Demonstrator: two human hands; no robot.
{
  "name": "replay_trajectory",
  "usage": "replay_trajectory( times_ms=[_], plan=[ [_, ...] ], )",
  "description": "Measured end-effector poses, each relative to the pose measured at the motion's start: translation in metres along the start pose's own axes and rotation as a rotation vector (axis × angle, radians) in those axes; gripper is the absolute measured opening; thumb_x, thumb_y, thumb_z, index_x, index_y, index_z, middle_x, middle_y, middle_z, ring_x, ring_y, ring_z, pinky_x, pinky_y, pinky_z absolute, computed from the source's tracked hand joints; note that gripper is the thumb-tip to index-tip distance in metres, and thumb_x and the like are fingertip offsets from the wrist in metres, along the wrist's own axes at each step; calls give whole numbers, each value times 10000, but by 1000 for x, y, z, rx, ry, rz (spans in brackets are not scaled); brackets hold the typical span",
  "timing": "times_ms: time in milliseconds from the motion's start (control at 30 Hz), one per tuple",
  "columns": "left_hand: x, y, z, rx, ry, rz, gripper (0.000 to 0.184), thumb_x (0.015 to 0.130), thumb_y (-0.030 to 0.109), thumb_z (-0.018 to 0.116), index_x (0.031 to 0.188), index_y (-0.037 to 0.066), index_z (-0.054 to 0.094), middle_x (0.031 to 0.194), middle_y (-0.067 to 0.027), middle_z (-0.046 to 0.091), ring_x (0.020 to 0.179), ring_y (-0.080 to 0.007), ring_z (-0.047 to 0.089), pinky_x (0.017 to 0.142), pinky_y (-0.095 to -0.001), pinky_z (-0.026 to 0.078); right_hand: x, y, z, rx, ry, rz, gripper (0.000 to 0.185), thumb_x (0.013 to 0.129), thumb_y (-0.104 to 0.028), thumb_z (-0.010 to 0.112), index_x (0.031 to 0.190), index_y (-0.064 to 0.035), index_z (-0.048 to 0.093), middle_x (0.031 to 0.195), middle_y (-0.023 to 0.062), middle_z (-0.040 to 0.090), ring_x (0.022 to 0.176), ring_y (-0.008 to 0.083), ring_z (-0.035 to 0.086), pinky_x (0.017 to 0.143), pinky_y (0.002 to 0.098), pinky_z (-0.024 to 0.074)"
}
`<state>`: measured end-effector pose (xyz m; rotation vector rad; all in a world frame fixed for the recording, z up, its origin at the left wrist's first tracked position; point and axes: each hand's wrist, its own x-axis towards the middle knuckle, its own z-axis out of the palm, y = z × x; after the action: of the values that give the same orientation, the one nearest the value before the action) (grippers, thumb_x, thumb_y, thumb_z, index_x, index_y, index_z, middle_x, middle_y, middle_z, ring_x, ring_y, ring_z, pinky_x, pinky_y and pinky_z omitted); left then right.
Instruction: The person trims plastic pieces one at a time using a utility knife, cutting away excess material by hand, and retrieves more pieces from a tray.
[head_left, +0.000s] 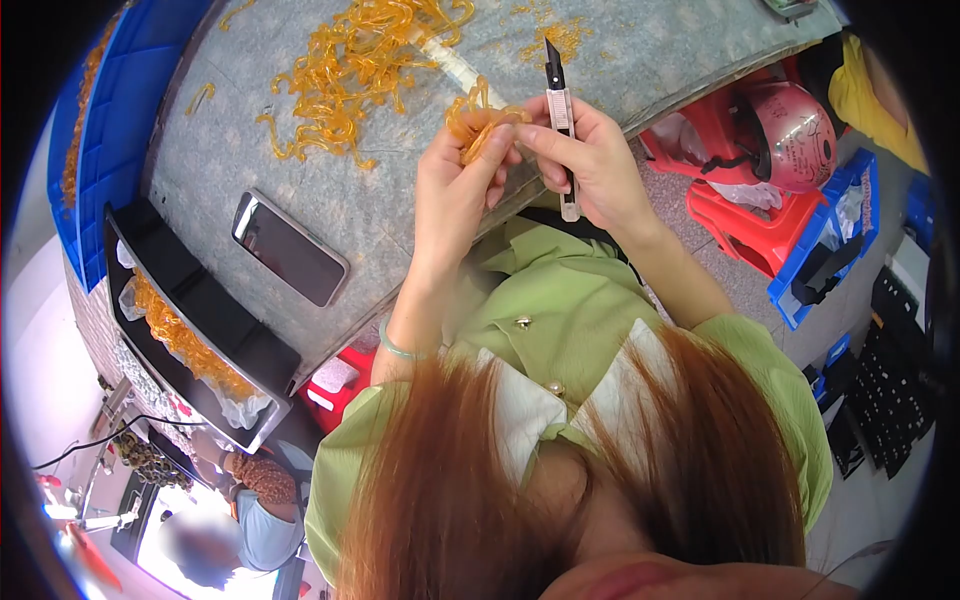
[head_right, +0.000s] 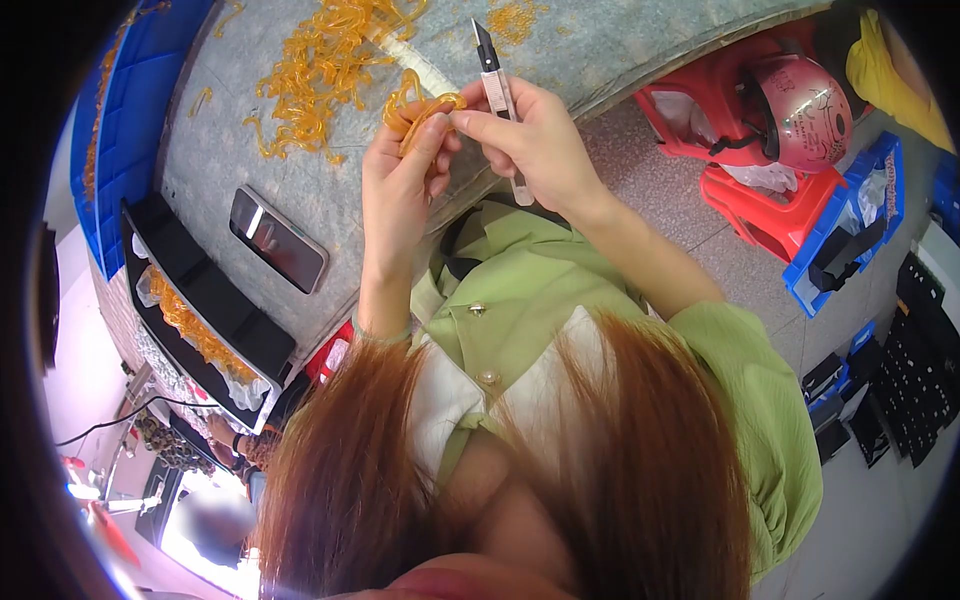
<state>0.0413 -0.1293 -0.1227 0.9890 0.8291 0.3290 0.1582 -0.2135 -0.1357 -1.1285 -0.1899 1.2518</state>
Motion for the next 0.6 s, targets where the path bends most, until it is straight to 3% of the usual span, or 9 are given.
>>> replay_trajectory(
  times_ms=[300,600],
  plan=[
    [0,-5,6,-97,81,15,150,885,90,556,1018,21,559,771,0,550,582,-18,450,444,-150,353,-7,-2,8,49,64,-38,170,842,-50,573,999,13,586,664,-21,531,469,17,409,406,175,280],
    [3,8,-9,-78,-112,-139,204,874,121,581,1039,1,564,754,-4,542,580,-24,438,444,-154,325,-6,1,1,-50,12,-47,150,842,-66,584,979,-7,602,632,-35,520,472,14,404,409,173,279]
  ],
)
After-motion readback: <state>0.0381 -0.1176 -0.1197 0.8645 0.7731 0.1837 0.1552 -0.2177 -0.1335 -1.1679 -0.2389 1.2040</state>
